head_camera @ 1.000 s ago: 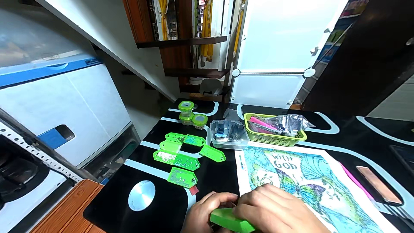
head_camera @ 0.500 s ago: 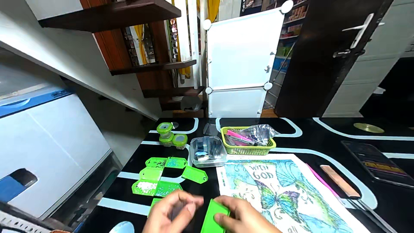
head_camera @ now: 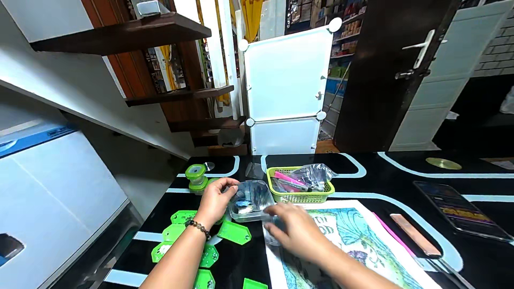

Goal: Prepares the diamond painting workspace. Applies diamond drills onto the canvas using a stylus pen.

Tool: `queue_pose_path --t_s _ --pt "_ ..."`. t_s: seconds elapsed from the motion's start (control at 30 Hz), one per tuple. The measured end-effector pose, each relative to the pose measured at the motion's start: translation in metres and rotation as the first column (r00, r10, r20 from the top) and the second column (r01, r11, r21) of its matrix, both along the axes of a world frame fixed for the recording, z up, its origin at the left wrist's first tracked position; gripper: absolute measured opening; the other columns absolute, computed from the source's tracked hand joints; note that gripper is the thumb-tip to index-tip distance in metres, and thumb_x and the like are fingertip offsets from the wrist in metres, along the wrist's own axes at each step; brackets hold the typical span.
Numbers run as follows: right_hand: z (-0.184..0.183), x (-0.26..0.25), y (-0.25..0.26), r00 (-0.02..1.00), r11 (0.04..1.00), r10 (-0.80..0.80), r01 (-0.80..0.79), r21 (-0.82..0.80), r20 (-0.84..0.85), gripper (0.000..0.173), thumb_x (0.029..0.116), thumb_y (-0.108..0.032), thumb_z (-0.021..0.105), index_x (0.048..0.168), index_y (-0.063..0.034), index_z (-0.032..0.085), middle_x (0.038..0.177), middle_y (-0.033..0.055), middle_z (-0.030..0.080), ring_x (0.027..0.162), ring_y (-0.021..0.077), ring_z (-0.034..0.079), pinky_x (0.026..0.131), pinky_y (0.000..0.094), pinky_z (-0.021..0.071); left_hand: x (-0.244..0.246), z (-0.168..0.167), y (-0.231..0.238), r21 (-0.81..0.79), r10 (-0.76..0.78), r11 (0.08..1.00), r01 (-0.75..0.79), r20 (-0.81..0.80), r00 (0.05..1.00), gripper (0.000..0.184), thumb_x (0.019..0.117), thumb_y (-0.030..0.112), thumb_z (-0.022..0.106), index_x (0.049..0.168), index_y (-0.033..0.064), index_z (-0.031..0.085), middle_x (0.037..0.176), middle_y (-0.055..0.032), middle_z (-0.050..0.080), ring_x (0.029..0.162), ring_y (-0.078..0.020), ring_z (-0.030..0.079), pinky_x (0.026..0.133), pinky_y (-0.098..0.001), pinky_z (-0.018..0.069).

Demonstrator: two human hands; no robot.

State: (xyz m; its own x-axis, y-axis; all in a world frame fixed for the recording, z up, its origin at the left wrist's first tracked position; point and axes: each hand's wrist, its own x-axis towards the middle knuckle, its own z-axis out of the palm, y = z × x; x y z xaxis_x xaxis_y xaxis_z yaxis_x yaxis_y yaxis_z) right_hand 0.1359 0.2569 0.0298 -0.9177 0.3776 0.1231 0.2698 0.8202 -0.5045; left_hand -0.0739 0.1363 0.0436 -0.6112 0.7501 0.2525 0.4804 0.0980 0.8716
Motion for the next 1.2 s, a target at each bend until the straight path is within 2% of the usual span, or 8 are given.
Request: queue_pose_path --t_s 0.13,0.2,0.4,0.5,0.7,0.93,1.07,1.2 --pt "0.000 -0.030 0.025 0.987 0.993 0.051 -0.067 0.098 0.150 0.046 0.1039 -0.038 0.055 0.138 -0.0095 0.064 0.136 0.0113 0.066 0.138 0.0310 0.050 0.122 0.0556 0.0208 -0.004 -0.006 -0.010 0.021 0.006 1.000 -0.007 0.017 1.000 0.012 0.0992 0.013 0.066 0.108 0.0086 0.074 0.101 -0.0020 0.073 0.093 -0.0111 0.069 0.087 -0.0319 0.0566" --pt "0.000 -0.041 0.025 0.968 0.990 0.076 -0.102 0.099 0.240 0.043 0.1071 -0.036 0.049 0.136 -0.0085 0.066 0.135 0.0120 0.067 0.139 0.0310 0.050 0.123 0.0552 0.0173 -0.007 -0.008 -0.018 0.041 0.001 0.999 -0.002 0.014 1.000 0.013 0.0987 0.013 0.067 0.108 0.0081 0.074 0.101 -0.0015 0.074 0.094 -0.0100 0.069 0.088 -0.0301 0.0567" --pt "0.006 -0.052 0.037 0.974 0.980 0.065 -0.021 -0.197 0.217 0.030 0.1028 -0.033 0.062 0.116 -0.0089 0.076 0.115 0.0102 0.074 0.117 0.0244 0.062 0.115 0.0538 0.0280 -0.015 -0.011 -0.031 0.093 0.011 0.996 -0.014 0.033 0.999 0.011 0.0981 0.010 0.067 0.106 0.0089 0.074 0.099 -0.0017 0.075 0.092 -0.0105 0.070 0.086 -0.0298 0.0578" --pt "0.011 -0.058 0.041 0.970 0.965 0.038 0.027 -0.262 0.241 0.031 0.1052 -0.033 0.058 0.113 -0.0082 0.076 0.109 0.0104 0.073 0.109 0.0227 0.064 0.109 0.0538 0.0347 -0.017 -0.014 -0.029 0.111 0.001 0.994 -0.006 0.044 0.999 0.011 0.0979 0.010 0.067 0.106 0.0082 0.074 0.099 -0.0019 0.075 0.093 -0.0109 0.070 0.086 -0.0297 0.0579" --pt "0.008 -0.072 0.036 0.976 0.983 -0.131 0.151 -0.107 0.172 0.029 0.1065 -0.031 0.055 0.119 -0.0137 0.075 0.105 0.0114 0.074 0.103 0.0283 0.069 0.097 0.0533 0.0489 -0.012 -0.019 -0.023 0.135 -0.029 0.991 0.021 0.060 0.998 0.011 0.0976 0.010 0.068 0.105 0.0094 0.075 0.100 -0.0009 0.075 0.093 -0.0106 0.070 0.086 -0.0294 0.0582" --pt "-0.011 -0.073 0.031 0.986 0.983 -0.157 0.151 0.104 0.052 0.029 0.1079 -0.032 0.053 0.121 -0.0139 0.072 0.101 0.0120 0.075 0.100 0.0314 0.071 0.092 0.0545 0.0492 -0.005 -0.023 -0.005 0.127 -0.066 0.990 0.057 0.066 0.996 0.011 0.0975 0.010 0.067 0.106 0.0088 0.075 0.101 -0.0012 0.074 0.093 -0.0100 0.070 0.087 -0.0298 0.0576" --pt "-0.013 -0.077 0.035 0.981 0.982 -0.190 0.190 0.009 0.046 0.027 0.1045 -0.030 0.060 0.114 -0.0121 0.077 0.110 0.0130 0.069 0.104 0.0301 0.066 0.095 0.0507 0.0498 0.000 -0.024 0.010 -0.079 -0.104 0.992 0.095 -0.119 0.987 0.015 0.1008 0.017 0.063 0.107 0.0126 0.075 0.106 0.0023 0.074 0.101 -0.0070 0.068 0.094 -0.0315 0.0551" --pt "-0.009 -0.071 0.038 0.986 0.983 -0.161 0.156 -0.101 -0.044 0.030 0.1035 -0.024 0.062 0.127 -0.0086 0.072 0.115 0.0130 0.069 0.104 0.0263 0.067 0.097 0.0466 0.0529 0.005 -0.014 0.020 -0.473 -0.267 0.872 0.124 -0.248 0.931 0.027 0.1050 0.020 0.054 0.122 0.0108 0.073 0.121 -0.0062 0.072 0.117 -0.0171 0.065 0.107 -0.0402 0.0474"
